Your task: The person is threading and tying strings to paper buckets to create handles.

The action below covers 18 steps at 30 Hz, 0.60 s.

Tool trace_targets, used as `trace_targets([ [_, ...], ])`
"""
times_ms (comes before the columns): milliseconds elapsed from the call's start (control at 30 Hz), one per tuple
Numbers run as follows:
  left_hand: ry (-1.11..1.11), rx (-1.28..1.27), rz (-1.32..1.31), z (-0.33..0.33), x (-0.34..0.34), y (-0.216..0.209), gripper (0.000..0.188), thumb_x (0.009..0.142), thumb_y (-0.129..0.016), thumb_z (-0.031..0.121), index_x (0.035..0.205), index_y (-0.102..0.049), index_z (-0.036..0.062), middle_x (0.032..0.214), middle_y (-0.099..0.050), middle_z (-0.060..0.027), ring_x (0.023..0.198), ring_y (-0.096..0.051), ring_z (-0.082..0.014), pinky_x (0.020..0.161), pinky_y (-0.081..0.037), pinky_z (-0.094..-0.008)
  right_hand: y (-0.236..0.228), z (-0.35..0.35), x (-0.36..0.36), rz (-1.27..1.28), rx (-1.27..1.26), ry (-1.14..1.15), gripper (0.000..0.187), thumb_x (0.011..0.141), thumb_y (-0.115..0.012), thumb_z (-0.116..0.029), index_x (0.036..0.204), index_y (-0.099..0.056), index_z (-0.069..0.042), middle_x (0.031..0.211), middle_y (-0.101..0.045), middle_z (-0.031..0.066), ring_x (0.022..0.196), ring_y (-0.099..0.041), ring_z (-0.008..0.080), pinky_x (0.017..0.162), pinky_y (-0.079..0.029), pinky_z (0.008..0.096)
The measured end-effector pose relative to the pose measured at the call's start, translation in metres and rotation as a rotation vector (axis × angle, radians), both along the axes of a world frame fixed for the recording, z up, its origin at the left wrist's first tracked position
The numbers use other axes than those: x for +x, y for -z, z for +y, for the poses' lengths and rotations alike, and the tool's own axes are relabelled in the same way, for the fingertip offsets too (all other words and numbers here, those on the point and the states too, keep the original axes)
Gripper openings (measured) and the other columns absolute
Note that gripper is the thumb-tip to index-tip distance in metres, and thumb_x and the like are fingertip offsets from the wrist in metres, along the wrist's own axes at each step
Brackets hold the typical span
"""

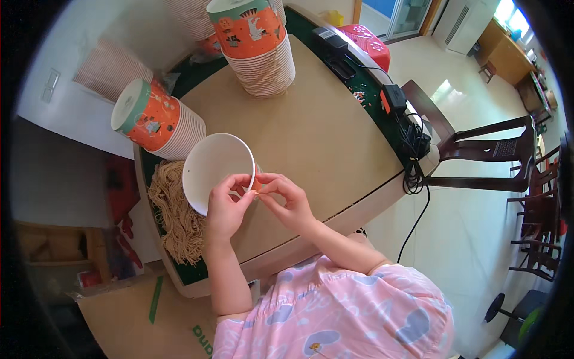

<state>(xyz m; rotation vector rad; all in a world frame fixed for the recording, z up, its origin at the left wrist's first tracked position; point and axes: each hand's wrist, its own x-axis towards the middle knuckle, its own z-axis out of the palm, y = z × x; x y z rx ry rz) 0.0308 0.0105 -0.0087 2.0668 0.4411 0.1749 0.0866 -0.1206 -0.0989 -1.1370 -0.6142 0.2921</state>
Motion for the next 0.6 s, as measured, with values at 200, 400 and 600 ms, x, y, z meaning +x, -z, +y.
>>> trace_targets([
  [200, -0.023, -0.043, -0.015, 0.001, -0.001, 0.004, 0.024, 0.077, -0.066, -0.005, 0.100, -0.064, -0.0016, 0.090, -0.066, -0.0041, 0.071, -0.056, -0.0088, 0.060, -0.048, -0.0234, -0.011, -0.001, -0.001, -0.219, -0.118, 0.177, 0.013, 0.080, -0.069, -0.001, 0.090, -0.061, -0.002, 0.113, -0.063, 0.0133, 0.110, -0.058, 0.0265, 0.091, -0.046, 0.0359],
  [400, -0.016, -0.026, -0.029, 0.003, -0.002, 0.009, 0.024, 0.077, -0.066, -0.005, 0.101, -0.063, -0.0017, 0.091, -0.066, -0.0040, 0.072, -0.056, -0.0085, 0.060, -0.049, -0.0237, -0.014, -0.002, 0.002, -0.261, -0.136, 0.181, 0.012, 0.080, -0.069, 0.000, 0.088, -0.061, -0.002, 0.111, -0.063, 0.0130, 0.104, -0.059, 0.0258, 0.089, -0.047, 0.0354],
  [600, -0.014, -0.011, 0.017, -0.001, -0.006, 0.008, 0.024, 0.078, -0.068, -0.002, 0.101, -0.064, -0.0004, 0.091, -0.066, -0.0043, 0.072, -0.057, -0.0092, 0.061, -0.049, -0.0244, -0.011, -0.004, 0.003, -0.226, -0.142, 0.159, 0.012, 0.079, -0.068, 0.002, 0.088, -0.061, -0.001, 0.109, -0.064, 0.0136, 0.102, -0.060, 0.0253, 0.087, -0.048, 0.0342],
])
